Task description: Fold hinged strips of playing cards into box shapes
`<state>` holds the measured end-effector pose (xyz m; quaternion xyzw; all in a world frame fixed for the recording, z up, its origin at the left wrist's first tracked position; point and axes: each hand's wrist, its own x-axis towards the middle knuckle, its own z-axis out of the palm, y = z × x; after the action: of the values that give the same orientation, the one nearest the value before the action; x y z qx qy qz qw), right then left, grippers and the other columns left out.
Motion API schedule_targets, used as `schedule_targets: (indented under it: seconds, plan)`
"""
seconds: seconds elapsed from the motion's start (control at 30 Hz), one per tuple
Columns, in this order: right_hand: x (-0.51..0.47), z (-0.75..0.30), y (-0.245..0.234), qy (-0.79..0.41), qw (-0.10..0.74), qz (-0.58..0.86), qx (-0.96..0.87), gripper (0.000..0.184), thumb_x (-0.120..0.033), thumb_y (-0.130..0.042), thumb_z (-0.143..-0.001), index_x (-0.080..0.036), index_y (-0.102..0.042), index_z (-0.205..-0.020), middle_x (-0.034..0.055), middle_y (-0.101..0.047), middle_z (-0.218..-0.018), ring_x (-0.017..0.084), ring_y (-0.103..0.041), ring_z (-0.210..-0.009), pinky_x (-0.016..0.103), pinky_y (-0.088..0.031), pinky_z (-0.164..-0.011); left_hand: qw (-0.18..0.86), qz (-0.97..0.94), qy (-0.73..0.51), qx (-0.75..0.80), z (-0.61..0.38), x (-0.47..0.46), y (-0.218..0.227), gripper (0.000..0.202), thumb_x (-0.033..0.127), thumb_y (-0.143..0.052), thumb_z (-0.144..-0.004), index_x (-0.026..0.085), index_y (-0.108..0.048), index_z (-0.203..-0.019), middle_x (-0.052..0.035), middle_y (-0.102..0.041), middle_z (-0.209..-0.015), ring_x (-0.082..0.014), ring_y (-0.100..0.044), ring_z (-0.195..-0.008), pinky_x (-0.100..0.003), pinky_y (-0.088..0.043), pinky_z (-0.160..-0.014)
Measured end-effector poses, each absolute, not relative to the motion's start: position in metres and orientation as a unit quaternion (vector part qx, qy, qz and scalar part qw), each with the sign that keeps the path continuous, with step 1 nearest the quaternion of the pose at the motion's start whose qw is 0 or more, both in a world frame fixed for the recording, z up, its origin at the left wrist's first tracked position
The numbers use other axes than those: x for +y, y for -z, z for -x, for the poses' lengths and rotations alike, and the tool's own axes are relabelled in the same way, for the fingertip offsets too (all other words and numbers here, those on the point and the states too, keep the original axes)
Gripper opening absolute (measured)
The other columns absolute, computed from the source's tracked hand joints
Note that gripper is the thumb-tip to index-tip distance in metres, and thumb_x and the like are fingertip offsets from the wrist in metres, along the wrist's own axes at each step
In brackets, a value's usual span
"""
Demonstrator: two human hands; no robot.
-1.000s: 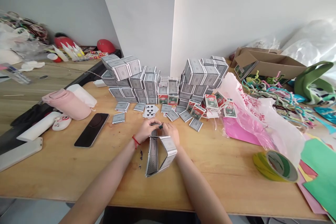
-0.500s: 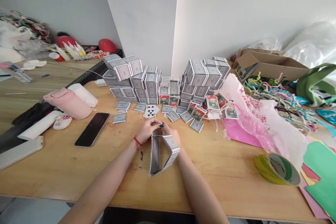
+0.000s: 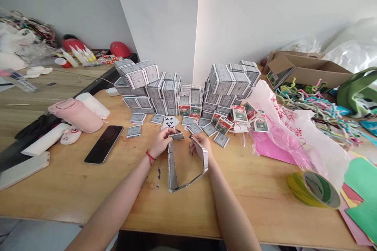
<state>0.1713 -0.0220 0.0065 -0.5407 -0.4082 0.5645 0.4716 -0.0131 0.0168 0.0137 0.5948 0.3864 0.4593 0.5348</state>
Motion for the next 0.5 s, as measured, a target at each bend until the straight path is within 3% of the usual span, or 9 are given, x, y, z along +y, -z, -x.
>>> schedule_targets:
  seconds: [0.1,0.23,0.4,0.5]
  plan:
    - [-0.022,-0.187,-0.009,-0.645,0.467,0.498,-0.344,0.024,-0.04,-0.058,-0.073,-0.019,-0.056,-0.083,-0.0051,-0.054,-0.046,0.007,-0.046,-0.03,0.015,-0.03,-0.026,0.513,-0.585,-0.477,0.409,0.012,0.019,-0.01,0.023,0.006,-0.042,-0.062,0.016,-0.055,-0.079,-0.0027,-0.061,-0.088,-0.0148,-0.057,-0.085,-0.028,-0.043,-0.079]
    - [-0.022,-0.208,-0.01,-0.719,0.481,0.418,-0.277,0.011,-0.024,-0.059,-0.074,-0.02,-0.058,-0.084,-0.0044,-0.058,-0.052,0.006,-0.049,-0.036,0.013,-0.038,-0.03,0.449,-0.561,-0.521,0.46,0.016,0.023,-0.006,0.022,0.008,-0.042,-0.065,0.016,-0.057,-0.078,-0.0032,-0.063,-0.087,-0.0155,-0.058,-0.085,-0.029,-0.043,-0.079]
    - [-0.018,-0.223,-0.007,-0.749,0.524,0.347,-0.211,0.019,-0.011,-0.057,-0.072,-0.021,-0.057,-0.088,-0.0028,-0.064,-0.07,0.006,-0.061,-0.057,0.012,-0.052,-0.05,0.366,-0.526,-0.566,0.519,0.024,0.026,-0.007,0.023,0.009,-0.041,-0.067,0.016,-0.06,-0.079,-0.0033,-0.064,-0.084,-0.0152,-0.057,-0.08,-0.027,-0.043,-0.074]
    - [-0.017,-0.232,-0.006,-0.757,0.535,0.324,-0.189,0.017,-0.012,-0.055,-0.075,-0.02,-0.056,-0.09,-0.0021,-0.065,-0.075,0.006,-0.063,-0.063,0.013,-0.053,-0.056,0.332,-0.495,-0.598,0.536,0.03,0.026,-0.01,0.021,0.01,-0.041,-0.067,0.016,-0.06,-0.076,-0.0028,-0.064,-0.081,-0.0149,-0.058,-0.076,-0.026,-0.044,-0.069]
